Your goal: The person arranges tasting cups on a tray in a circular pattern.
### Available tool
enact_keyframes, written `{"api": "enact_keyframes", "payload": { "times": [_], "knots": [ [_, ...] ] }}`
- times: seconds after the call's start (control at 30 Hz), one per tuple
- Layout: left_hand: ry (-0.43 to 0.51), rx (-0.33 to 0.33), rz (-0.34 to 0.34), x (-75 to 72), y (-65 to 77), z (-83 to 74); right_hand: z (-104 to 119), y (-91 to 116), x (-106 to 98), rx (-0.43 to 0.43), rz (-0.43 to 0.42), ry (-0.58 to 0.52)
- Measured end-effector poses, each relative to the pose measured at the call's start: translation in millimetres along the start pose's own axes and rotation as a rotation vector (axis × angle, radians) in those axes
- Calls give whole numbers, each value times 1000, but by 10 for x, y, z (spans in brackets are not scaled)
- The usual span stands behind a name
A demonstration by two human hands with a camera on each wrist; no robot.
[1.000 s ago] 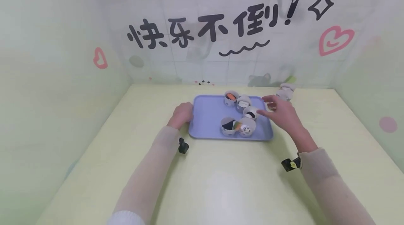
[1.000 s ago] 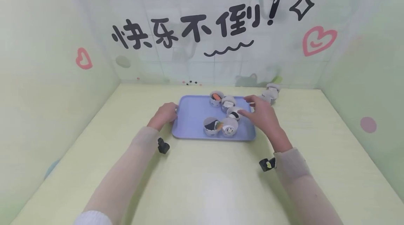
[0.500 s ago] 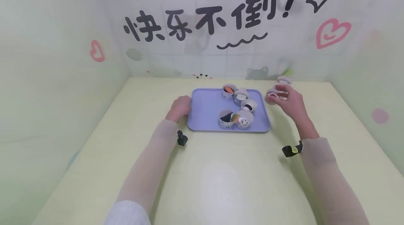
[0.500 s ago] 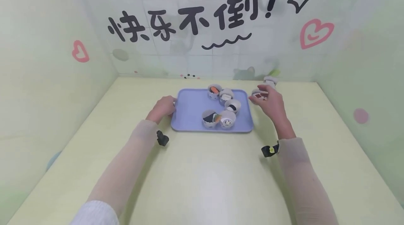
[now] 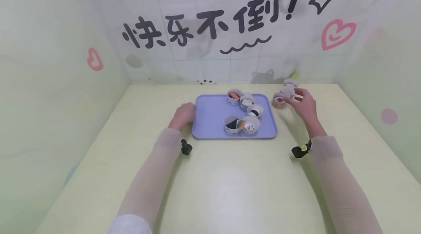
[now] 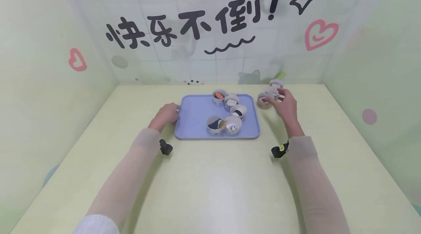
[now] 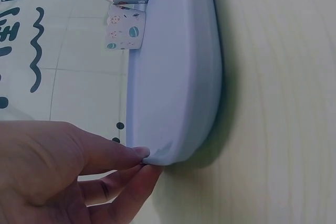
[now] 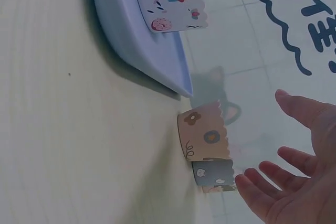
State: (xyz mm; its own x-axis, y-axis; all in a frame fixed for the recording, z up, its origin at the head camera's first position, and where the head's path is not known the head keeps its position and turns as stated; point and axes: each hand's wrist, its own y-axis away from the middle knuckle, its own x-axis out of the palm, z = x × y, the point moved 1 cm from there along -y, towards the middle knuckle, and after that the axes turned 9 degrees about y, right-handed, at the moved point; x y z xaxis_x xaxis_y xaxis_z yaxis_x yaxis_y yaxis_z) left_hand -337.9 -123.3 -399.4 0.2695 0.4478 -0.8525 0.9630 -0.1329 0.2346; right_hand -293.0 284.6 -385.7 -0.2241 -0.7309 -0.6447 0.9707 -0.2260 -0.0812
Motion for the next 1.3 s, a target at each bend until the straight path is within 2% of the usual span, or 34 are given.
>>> {"api": "enact_keyframes", "payload": {
  "times": [0.4,0.7,1.0,1.3],
  "knots": [
    [-25,-4,-3,54,33,114,-114,-77,200,37,26,19],
    [-47,-14,6,70,40,94,-241,-84,286,79,70,-12],
    [-37,-31,9,28,39,41,-228,-129,315,80,61,-63],
    [-29,-26,1,18,14,0,-209,-191,327,76,39,-37]
  ]
}}
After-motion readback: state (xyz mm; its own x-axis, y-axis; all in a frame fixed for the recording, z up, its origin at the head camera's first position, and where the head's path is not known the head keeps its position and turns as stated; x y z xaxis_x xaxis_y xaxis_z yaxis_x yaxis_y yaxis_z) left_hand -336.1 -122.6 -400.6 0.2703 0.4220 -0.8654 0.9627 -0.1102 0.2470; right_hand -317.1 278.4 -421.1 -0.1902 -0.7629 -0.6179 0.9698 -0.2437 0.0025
